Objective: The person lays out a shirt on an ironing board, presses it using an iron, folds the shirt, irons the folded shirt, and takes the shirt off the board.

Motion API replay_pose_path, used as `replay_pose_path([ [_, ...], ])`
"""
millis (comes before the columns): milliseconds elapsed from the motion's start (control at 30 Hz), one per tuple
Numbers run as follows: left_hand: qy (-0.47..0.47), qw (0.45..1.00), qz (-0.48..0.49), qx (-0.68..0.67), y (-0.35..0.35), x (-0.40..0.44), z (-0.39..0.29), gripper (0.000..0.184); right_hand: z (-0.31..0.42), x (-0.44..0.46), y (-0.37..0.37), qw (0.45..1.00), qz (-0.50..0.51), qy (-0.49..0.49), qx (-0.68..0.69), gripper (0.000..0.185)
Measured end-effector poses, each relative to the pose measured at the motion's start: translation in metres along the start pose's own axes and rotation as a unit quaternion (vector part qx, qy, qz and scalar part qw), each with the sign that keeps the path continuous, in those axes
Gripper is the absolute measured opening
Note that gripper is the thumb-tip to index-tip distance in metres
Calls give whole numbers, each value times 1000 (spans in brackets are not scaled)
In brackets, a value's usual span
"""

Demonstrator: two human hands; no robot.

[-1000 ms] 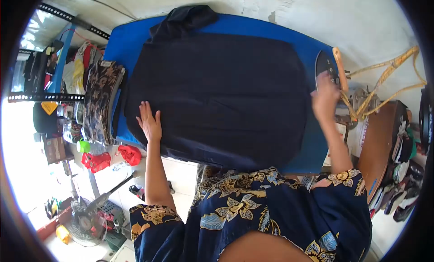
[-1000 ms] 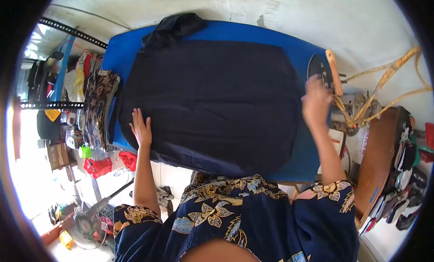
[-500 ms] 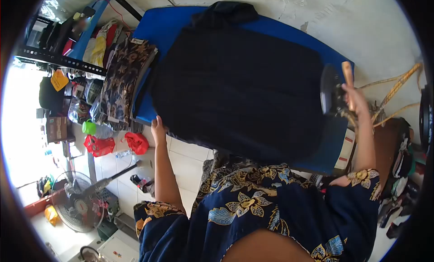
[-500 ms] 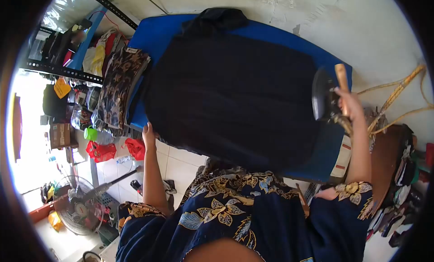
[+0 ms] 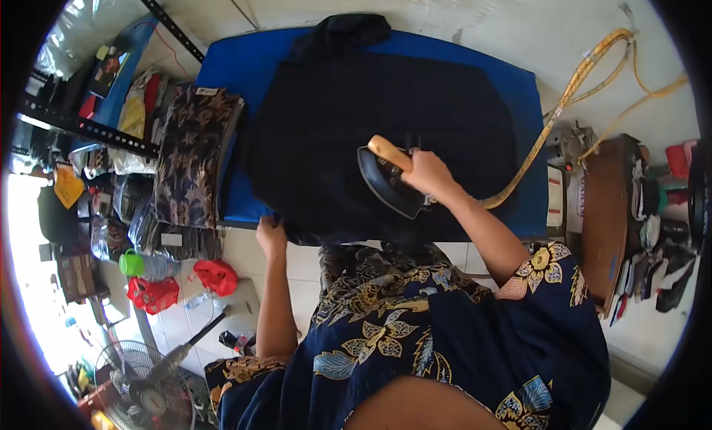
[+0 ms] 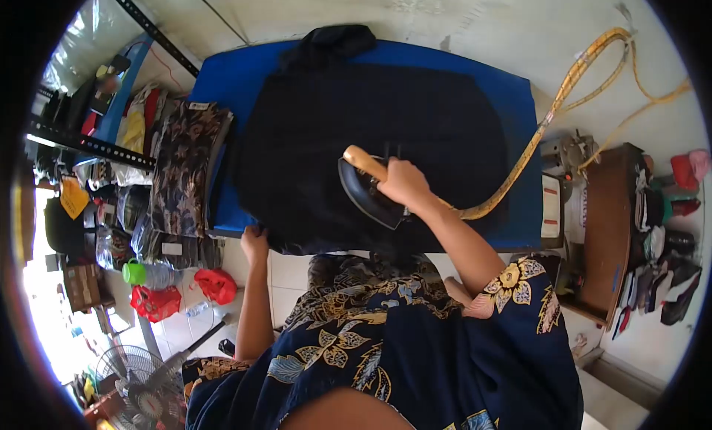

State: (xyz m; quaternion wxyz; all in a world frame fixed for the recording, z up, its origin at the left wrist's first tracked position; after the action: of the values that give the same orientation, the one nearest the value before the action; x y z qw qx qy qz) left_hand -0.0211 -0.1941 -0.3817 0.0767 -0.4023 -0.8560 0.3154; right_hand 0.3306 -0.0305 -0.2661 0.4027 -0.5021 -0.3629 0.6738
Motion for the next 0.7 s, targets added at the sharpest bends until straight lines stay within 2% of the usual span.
replay_pose_path([
  [33,-3,1000,16,19,-7,5,7,23,-14,3,-6,1000,-17,9,11,44],
  [100,-19,999,25,14,-19,2,18,24,-48,2,-10,998,-54,24,10,39],
  [167,-94,994,62,6,-15,0,63,24,-86,-5,-14,995,-39,78,39,37],
  [200,-151,983,49,-93,-8,-1,95,23,-109,-10,-14,993,-54,88,63,36],
  [233,-152,983,51,-91,-6,-4,94,23,-130,-15,-14,989,-70,98,86,35],
  [267,-155,982,26,-102,-7,-9,89,21,-144,-28,-22,974,-49,139,171,31],
  [333,-161,980,1,-114,-5,-25,66,19,-180,-44,-30,965,-61,178,182,27],
  [367,-60,992,-108,-33,-13,-37,30,18,-205,-47,-28,961,-71,197,180,26],
  [400,44,975,-213,47,-19,-51,-9,17,-225,-51,-29,957,-72,218,177,26],
  [433,123,961,-237,74,-20,-66,-43,18,-243,-56,-31,953,-73,239,174,26],
  [500,177,982,-32,60,15,-92,-52,24,-272,-60,-36,950,-70,255,167,28],
  [533,264,962,60,36,34,-109,-60,31,-283,-64,-38,950,-63,254,172,30],
  [567,300,944,113,77,56,-123,-63,37,-299,-62,-32,947,-61,241,206,33],
  [633,296,940,117,118,77,-134,-78,37,-280,-67,-45,973,-22,161,163,36],
  [667,290,941,116,129,80,-134,-81,36,-268,-70,-50,977,24,162,134,46],
  [700,280,942,118,144,79,-135,-80,34,-257,-72,-52,978,37,158,130,46],
])
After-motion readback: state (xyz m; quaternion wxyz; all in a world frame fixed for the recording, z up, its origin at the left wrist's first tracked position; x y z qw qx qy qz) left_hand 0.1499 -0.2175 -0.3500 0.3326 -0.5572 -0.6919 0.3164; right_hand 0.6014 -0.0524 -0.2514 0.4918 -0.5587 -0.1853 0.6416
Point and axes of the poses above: each hand's wrist, its own x-axis towards the middle knuckle, its own y-axis out of the palm, z = x × y, the point moved 4 cm from there along x, towards the middle knuckle, and after that the axes turned 13 degrees about -x, right-handed, at the moved point
